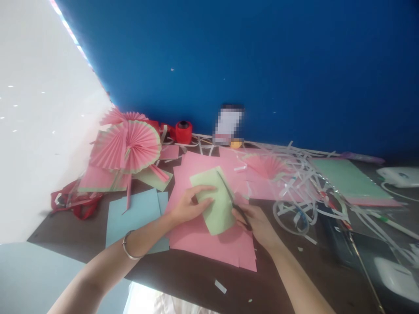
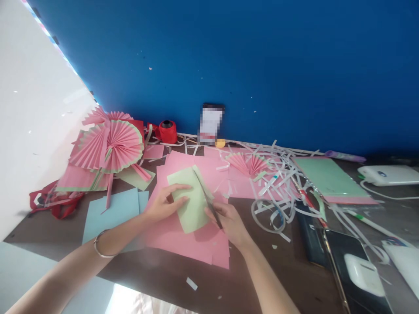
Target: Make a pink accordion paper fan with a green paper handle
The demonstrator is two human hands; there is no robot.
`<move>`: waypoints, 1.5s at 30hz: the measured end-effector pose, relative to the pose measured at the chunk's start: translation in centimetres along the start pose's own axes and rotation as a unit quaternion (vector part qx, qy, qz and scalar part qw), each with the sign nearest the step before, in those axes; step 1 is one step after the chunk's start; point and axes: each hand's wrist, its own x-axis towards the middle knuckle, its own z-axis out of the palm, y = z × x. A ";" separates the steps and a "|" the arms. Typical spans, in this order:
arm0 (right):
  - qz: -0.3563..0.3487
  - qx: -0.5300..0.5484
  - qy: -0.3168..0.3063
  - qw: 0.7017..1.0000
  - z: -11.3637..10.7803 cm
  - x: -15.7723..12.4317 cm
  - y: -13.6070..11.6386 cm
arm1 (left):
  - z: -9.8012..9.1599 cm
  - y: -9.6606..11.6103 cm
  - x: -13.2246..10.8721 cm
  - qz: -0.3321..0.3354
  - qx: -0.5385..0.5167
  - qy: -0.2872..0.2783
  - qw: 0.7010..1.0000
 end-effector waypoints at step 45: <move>0.010 0.020 -0.023 0.999 0.6 0.2 -0.4 | 0.0 0.0 0.2 -0.011 -0.028 -0.006 1.000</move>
